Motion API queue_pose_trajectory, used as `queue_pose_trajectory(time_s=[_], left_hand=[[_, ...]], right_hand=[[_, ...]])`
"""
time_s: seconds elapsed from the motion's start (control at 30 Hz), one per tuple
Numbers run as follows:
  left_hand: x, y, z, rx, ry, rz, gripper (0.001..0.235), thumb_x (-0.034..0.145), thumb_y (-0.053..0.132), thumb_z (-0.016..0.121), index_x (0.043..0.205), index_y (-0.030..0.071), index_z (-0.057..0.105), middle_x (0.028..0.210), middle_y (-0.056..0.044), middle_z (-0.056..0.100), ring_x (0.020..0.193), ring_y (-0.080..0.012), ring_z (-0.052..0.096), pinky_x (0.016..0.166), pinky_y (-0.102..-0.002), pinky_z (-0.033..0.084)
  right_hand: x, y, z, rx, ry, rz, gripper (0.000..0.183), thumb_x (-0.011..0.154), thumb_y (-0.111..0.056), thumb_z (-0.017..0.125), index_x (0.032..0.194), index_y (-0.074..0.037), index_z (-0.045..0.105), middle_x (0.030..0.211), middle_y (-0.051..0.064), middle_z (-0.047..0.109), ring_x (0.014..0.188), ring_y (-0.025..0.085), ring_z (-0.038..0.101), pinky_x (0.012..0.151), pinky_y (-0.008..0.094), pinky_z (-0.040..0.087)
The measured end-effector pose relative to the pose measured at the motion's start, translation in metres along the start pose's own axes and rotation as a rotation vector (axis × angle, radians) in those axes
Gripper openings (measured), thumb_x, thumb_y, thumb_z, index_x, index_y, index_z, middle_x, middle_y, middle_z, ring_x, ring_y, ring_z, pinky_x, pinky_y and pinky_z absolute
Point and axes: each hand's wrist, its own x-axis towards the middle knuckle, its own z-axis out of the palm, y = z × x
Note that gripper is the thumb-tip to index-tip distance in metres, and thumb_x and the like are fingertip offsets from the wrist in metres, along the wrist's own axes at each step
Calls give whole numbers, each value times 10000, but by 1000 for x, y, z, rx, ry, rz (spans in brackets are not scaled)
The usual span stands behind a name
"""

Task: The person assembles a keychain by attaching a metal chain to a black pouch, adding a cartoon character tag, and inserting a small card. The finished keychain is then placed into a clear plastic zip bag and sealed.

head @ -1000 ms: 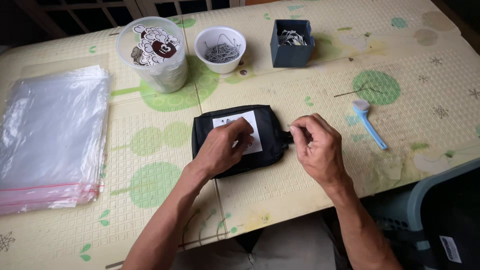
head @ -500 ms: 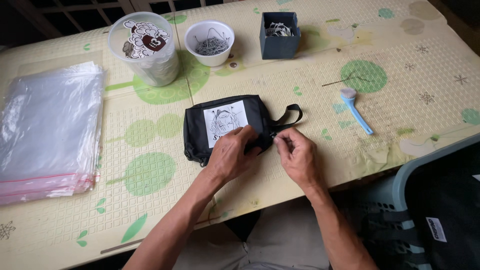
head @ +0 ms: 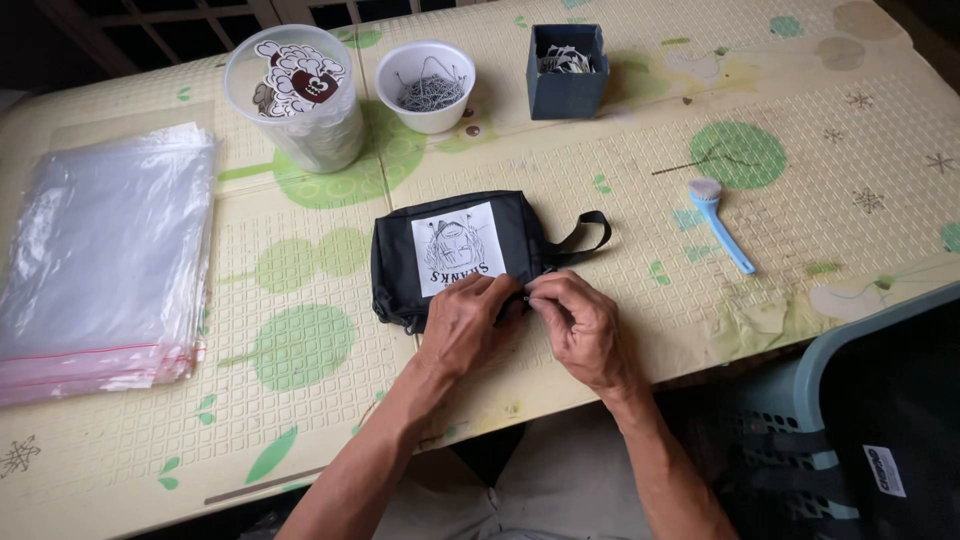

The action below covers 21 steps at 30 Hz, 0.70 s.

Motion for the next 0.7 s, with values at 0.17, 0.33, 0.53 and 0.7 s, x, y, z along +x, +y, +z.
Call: queue_pose_trajectory(time_s=[0.17, 0.33, 0.53, 0.7], left_hand=[[5, 5, -2, -61, 25, -29, 86, 884, 139, 699, 938, 168, 639, 753, -42, 702, 812, -249, 740, 741, -382, 597], [4, 0, 9, -83, 13, -32, 107, 869, 120, 662, 940, 157, 592, 770, -57, 650, 834, -291, 704, 741, -419, 572], [3, -3, 14, -99, -12, -68, 92, 897, 83, 612, 940, 161, 588, 802, -67, 581, 857, -304, 656, 766, -426, 543], [1, -8, 20, -34, 29, -3, 52, 952, 135, 604, 957, 183, 624, 829, -57, 594, 863, -289, 656, 717, -410, 538]], right_hand=[[-5, 7, -2, -35, -12, 58, 81, 994, -87, 657, 935, -86, 713, 868, 81, 725, 821, 252, 744, 759, 373, 595], [-7, 9, -5, -58, 5, 101, 82, 1001, -109, 659, 938, -96, 710, 790, 82, 694, 758, 262, 734, 721, 377, 588], [-12, 13, -8, -54, -28, 163, 79, 982, -144, 694, 913, -122, 724, 652, 57, 636, 617, 195, 691, 622, 346, 584], [-15, 14, -8, 6, 13, 290, 84, 981, -103, 673, 917, -98, 727, 714, 97, 716, 586, 183, 694, 588, 332, 590]])
